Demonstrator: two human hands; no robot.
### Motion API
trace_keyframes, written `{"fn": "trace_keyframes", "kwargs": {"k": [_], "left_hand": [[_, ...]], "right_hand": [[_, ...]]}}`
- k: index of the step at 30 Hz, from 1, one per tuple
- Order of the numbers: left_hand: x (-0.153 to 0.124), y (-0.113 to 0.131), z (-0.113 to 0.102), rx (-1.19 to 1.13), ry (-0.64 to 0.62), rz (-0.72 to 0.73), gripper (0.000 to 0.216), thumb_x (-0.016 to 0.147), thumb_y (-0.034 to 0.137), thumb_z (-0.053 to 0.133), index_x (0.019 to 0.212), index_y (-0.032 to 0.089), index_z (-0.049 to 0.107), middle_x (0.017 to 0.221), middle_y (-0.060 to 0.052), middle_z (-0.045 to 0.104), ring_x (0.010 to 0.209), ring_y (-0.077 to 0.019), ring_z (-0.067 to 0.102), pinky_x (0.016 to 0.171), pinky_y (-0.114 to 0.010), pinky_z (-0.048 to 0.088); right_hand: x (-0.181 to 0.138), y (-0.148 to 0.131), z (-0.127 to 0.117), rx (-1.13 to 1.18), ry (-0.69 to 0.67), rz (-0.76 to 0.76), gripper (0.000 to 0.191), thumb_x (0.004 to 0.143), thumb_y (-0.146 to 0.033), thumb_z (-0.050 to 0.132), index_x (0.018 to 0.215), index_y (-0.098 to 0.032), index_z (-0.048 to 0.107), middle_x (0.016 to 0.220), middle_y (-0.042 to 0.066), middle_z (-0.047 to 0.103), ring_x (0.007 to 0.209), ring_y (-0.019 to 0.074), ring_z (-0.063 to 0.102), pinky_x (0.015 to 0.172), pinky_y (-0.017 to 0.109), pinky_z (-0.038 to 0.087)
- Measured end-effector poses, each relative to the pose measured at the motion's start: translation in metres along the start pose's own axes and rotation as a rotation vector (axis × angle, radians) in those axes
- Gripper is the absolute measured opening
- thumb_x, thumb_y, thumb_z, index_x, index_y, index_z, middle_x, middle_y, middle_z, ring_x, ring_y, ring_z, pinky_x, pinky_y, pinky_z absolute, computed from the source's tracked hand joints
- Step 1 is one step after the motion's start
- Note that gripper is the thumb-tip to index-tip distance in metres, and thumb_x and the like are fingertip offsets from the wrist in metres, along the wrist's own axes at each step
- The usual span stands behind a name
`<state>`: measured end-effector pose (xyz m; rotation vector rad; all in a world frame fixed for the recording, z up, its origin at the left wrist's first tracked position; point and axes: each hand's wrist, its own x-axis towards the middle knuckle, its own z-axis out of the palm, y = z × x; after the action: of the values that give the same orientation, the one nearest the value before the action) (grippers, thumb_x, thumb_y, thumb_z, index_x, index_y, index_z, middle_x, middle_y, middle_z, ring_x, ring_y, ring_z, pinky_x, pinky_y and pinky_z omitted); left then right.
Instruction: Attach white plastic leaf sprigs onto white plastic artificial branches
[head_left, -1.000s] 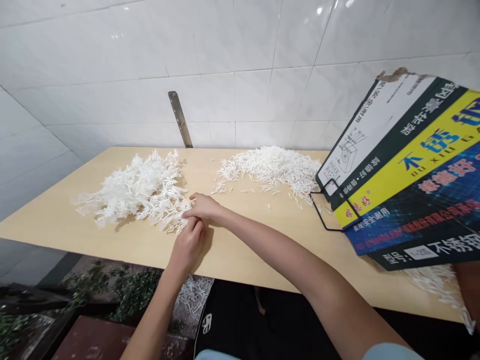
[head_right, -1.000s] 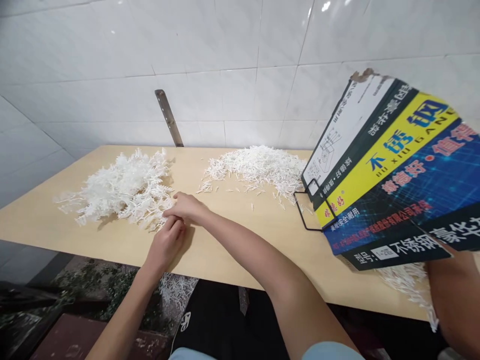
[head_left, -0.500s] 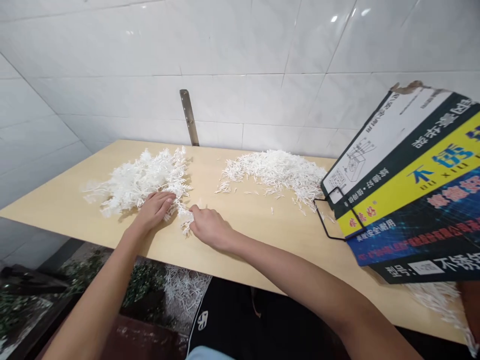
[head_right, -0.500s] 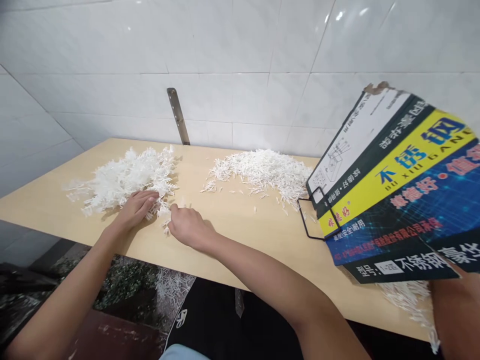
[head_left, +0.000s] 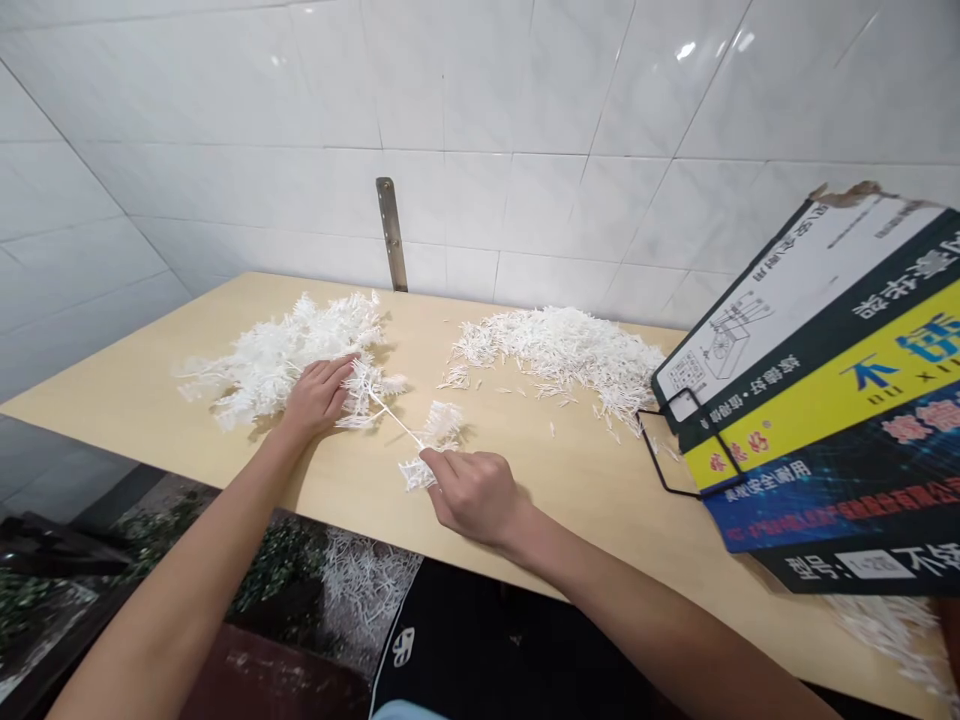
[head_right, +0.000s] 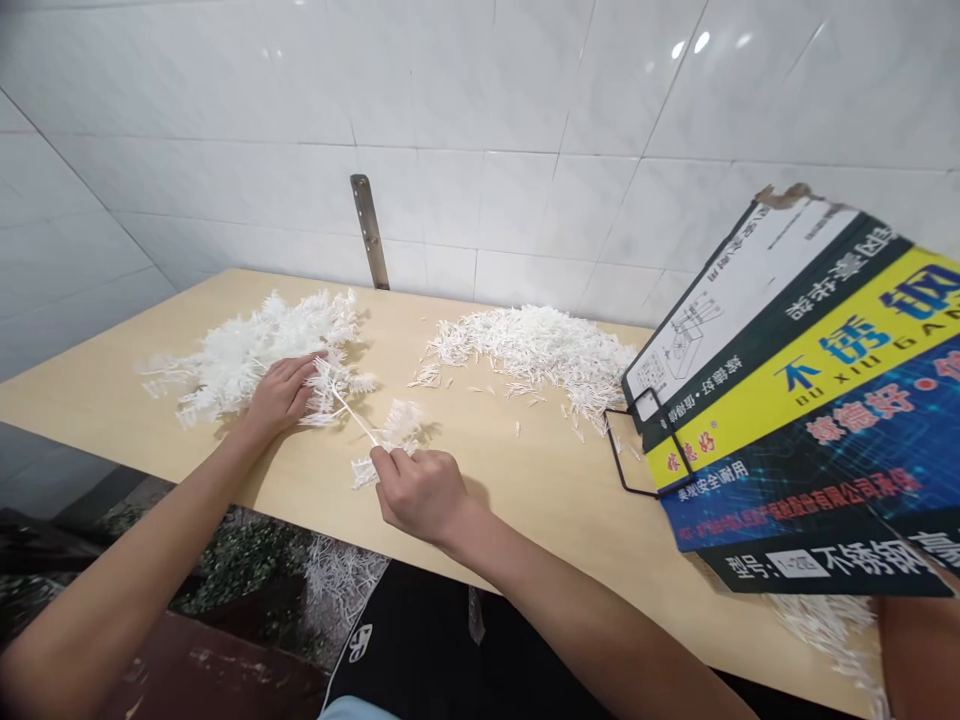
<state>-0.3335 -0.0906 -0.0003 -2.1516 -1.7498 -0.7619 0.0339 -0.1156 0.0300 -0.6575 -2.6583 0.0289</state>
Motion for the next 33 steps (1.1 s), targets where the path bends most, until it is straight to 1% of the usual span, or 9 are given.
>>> {"fn": "trace_keyframes", "kwargs": {"k": [4, 9, 14, 20, 24, 26, 28, 31, 33], "left_hand": [[-0.002, -0.009, -0.006, 0.012, 0.074, -0.154, 0.054, 0.098, 0.027, 0.038, 0.149, 0.018, 0.051, 0.158, -0.015, 0.054, 0.146, -0.0294, 0.050, 0.117, -0.045, 0.039], [0.002, -0.023, -0.004, 0.121, 0.004, -0.204, 0.043, 0.099, 0.029, 0.036, 0.126, 0.016, 0.067, 0.149, -0.016, 0.062, 0.135, -0.0299, 0.059, 0.115, -0.045, 0.038], [0.005, -0.030, -0.010, 0.211, 0.005, -0.298, 0.043, 0.101, 0.025, 0.037, 0.132, 0.014, 0.064, 0.153, -0.017, 0.058, 0.131, -0.0321, 0.061, 0.114, -0.046, 0.037], [0.007, -0.018, -0.031, 0.270, 0.023, -0.325, 0.045, 0.099, 0.015, 0.040, 0.141, 0.016, 0.059, 0.148, -0.010, 0.063, 0.125, -0.0279, 0.063, 0.117, -0.045, 0.033], [0.004, 0.047, -0.032, 0.263, 0.341, -0.353, 0.039, 0.094, 0.015, 0.053, 0.132, 0.017, 0.064, 0.142, -0.014, 0.066, 0.130, -0.0367, 0.057, 0.117, -0.057, 0.030], [0.001, 0.101, -0.026, 0.135, 0.355, -0.257, 0.028, 0.093, 0.018, 0.056, 0.117, 0.017, 0.069, 0.128, -0.016, 0.072, 0.124, -0.0362, 0.061, 0.110, -0.053, 0.039], [-0.001, 0.159, -0.017, -0.097, 0.162, -0.201, 0.023, 0.098, 0.025, 0.051, 0.109, 0.018, 0.071, 0.107, -0.012, 0.076, 0.104, -0.0298, 0.069, 0.095, -0.044, 0.049], [0.002, 0.225, -0.002, -0.310, -0.300, -0.260, 0.038, 0.105, 0.041, 0.042, 0.093, 0.021, 0.071, 0.094, -0.008, 0.074, 0.085, -0.0265, 0.070, 0.074, -0.038, 0.051], [0.005, 0.243, 0.007, -0.324, -0.376, -0.282, 0.035, 0.101, 0.047, 0.051, 0.099, 0.019, 0.072, 0.102, -0.010, 0.072, 0.091, -0.0289, 0.070, 0.075, -0.038, 0.051]], "right_hand": [[-0.016, 0.009, 0.002, -0.042, 0.200, -0.040, 0.032, 0.087, -0.016, 0.051, 0.110, -0.017, 0.072, 0.077, 0.005, 0.077, 0.064, 0.0203, 0.069, 0.055, 0.034, 0.041], [-0.047, 0.018, -0.007, -0.014, 0.425, -0.078, 0.030, 0.081, -0.011, 0.050, 0.102, -0.020, 0.070, 0.064, 0.001, 0.071, 0.053, 0.0186, 0.063, 0.049, 0.034, 0.041], [-0.098, 0.036, -0.029, 0.030, 0.597, -0.116, 0.035, 0.081, -0.004, 0.052, 0.110, -0.018, 0.065, 0.072, 0.004, 0.073, 0.058, 0.0195, 0.066, 0.055, 0.032, 0.050], [-0.157, 0.064, -0.032, -0.107, 0.363, 0.163, 0.043, 0.088, -0.004, 0.049, 0.127, -0.016, 0.063, 0.092, 0.008, 0.076, 0.079, 0.0233, 0.073, 0.069, 0.035, 0.057], [-0.173, 0.068, -0.025, -0.079, 0.290, 0.281, 0.038, 0.094, -0.011, 0.050, 0.129, -0.018, 0.062, 0.100, 0.009, 0.076, 0.087, 0.0254, 0.073, 0.077, 0.037, 0.058], [-0.174, 0.069, -0.024, -0.011, 0.292, 0.336, 0.034, 0.096, -0.015, 0.052, 0.129, -0.019, 0.062, 0.103, 0.009, 0.076, 0.091, 0.0249, 0.074, 0.079, 0.036, 0.058], [-0.173, 0.070, -0.025, 0.056, 0.294, 0.395, 0.031, 0.098, -0.019, 0.053, 0.127, -0.020, 0.063, 0.105, 0.009, 0.076, 0.095, 0.0244, 0.075, 0.081, 0.035, 0.059], [-0.173, 0.074, -0.025, 0.118, 0.291, 0.479, 0.026, 0.099, -0.023, 0.053, 0.122, -0.022, 0.065, 0.108, 0.008, 0.077, 0.098, 0.0244, 0.075, 0.084, 0.035, 0.060], [-0.174, 0.074, -0.026, 0.167, 0.284, 0.515, 0.024, 0.100, -0.024, 0.053, 0.120, -0.022, 0.066, 0.109, 0.008, 0.077, 0.100, 0.0247, 0.075, 0.087, 0.035, 0.059]]}}
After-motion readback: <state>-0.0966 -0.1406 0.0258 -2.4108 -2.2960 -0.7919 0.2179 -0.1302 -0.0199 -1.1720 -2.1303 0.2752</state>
